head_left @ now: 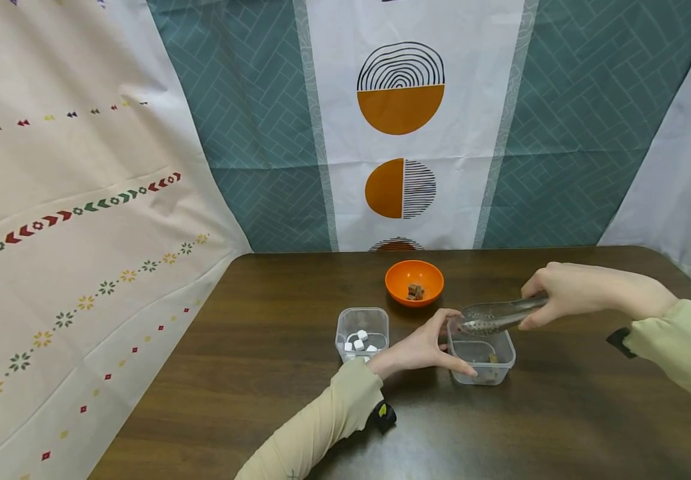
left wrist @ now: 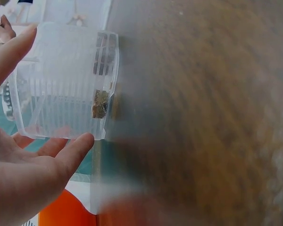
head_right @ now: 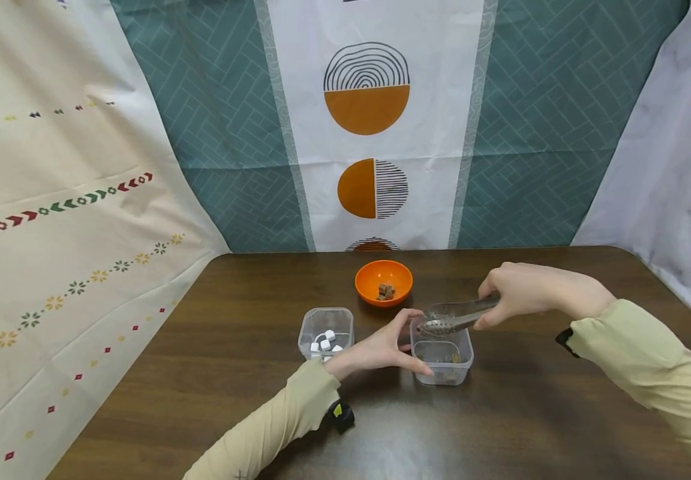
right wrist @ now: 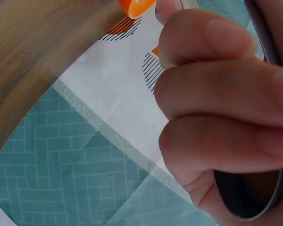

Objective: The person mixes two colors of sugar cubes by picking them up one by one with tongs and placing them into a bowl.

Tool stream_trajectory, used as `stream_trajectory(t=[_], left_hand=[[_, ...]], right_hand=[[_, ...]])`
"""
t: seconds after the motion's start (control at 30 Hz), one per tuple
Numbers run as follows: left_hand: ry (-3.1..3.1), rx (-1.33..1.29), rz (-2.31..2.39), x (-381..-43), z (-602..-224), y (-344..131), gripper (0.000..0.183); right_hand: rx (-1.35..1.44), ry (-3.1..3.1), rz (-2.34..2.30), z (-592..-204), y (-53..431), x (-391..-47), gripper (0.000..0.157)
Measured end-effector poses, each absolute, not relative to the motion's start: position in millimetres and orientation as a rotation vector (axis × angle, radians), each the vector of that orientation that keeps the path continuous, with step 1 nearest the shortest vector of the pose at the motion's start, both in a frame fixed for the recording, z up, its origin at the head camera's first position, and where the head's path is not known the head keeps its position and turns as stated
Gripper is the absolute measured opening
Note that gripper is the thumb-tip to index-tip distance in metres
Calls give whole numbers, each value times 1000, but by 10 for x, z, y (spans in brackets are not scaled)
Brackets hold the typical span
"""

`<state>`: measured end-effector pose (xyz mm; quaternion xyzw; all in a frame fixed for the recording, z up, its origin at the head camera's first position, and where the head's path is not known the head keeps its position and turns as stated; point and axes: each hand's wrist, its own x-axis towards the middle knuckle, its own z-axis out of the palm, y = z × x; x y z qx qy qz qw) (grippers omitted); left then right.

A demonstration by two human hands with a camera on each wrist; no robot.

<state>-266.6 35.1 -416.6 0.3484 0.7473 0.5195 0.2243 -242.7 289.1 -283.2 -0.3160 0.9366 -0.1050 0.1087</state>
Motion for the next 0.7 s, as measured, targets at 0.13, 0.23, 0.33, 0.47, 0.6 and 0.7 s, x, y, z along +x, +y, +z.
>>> stream_trajectory(t=[0.13, 0.23, 0.33, 0.47, 0.6, 0.7], left_hand=[[2073, 957, 1434, -2663, -4165, 359, 78], [2074, 957, 1436, -2662, -4168, 362, 77], [2067, 957, 1442, -2662, -4171, 364, 76], [2065, 961, 1432, -2663, -4170, 360, 76], [2062, 974, 1422, -2674, -4167, 346, 76], [2061, 978, 1421, -2679, -4168, 340, 75]], right_hand=[[-883, 2726, -236, -2846, 2834, -2449, 29], [-881, 2720, -166, -2867, 2788, -2476, 29], [-891, 2715, -113, -2890, 2741, -2507, 30], [-903, 2688, -88, -2909, 2663, -2525, 29], [-909, 2657, -46, -2897, 2580, -2538, 27], [-893, 2630, -4, -2877, 2531, -2556, 27]])
